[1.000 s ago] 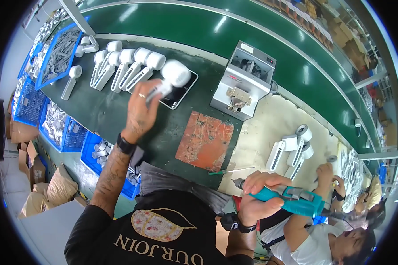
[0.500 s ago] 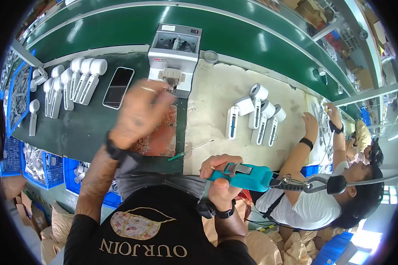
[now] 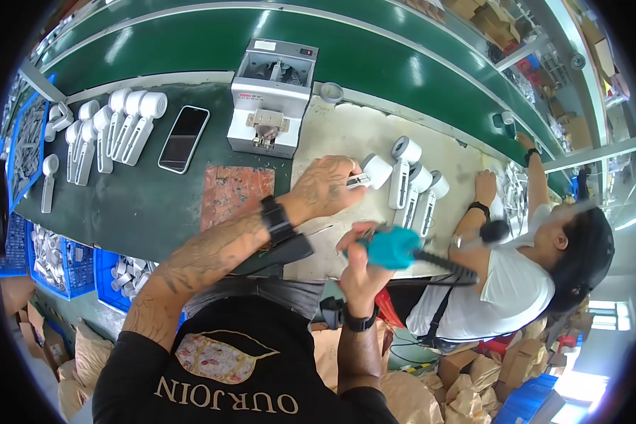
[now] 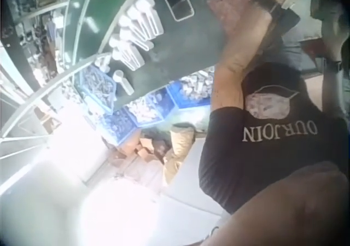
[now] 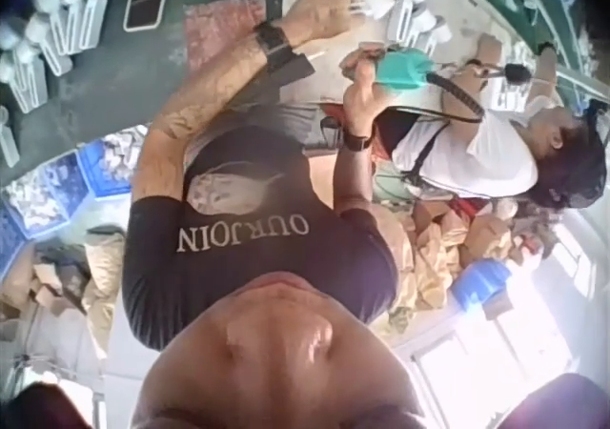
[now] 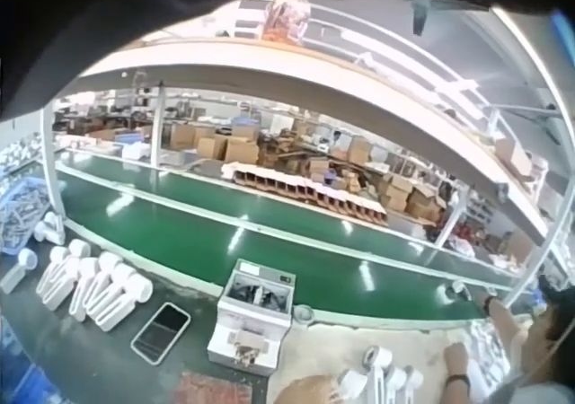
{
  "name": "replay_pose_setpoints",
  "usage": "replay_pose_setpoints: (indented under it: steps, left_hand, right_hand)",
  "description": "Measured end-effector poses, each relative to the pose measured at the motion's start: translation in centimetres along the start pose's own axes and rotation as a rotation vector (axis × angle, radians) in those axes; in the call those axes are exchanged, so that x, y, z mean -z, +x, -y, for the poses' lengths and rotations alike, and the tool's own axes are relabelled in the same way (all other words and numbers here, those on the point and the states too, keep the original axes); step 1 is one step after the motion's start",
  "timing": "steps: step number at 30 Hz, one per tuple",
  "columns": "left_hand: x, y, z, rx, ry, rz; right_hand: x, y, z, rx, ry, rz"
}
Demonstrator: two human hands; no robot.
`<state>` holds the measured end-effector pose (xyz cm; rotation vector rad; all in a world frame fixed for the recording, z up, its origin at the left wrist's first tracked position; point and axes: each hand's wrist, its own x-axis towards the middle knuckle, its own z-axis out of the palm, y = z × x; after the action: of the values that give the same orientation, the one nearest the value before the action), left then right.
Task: The person picks up a handheld fan, uses a power screwdriver to drive a screw into the handle, and places it on the workbench. This process is repeated for several fans before the person moves a phone and reaches into a blue bin.
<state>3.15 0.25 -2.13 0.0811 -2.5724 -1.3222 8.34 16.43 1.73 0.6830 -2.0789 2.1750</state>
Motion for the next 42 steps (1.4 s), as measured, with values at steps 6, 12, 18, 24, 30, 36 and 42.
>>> replay_pose_setpoints:
  steps: [6,12,18,24,30,36,42]
  left_hand:
    - [7.8,-7.0,-1.7,-0.164,0.01,-0.108]
    - [11.4,-12.1,1.7,-0.27,0.144,-0.106]
    - [13.0,-12.7,3.3,-0.226,0.167,-0.155]
    - [13.0,-11.5,5.0,-0.187,0.232,-0.095]
    - [13.3,-12.2,5.2,-0.233,0.343,-0.105]
    - [13.1,-12.1,5.1,-0.218,0.319,-0.09]
    - [13.0,-12.1,5.5,-0.182,0.303,-0.131]
  right_hand:
    - [-0.6,3.0,-1.3,-0.011,-0.022,-0.009]
    - [-4.3,1.9,1.0,-0.077,0.078,0.116]
    - [-9.8,4.3,3.0,0.033,0.317,0.24]
    - [-15.1,9.8,1.4,0.112,0.28,0.246]
    - [-18.2,11.9,-0.1,0.139,0.097,0.223]
    - [-18.5,11.6,-1.5,0.16,0.12,0.267]
    - [-17.1,9.7,0.6,0.055,0.134,0.326]
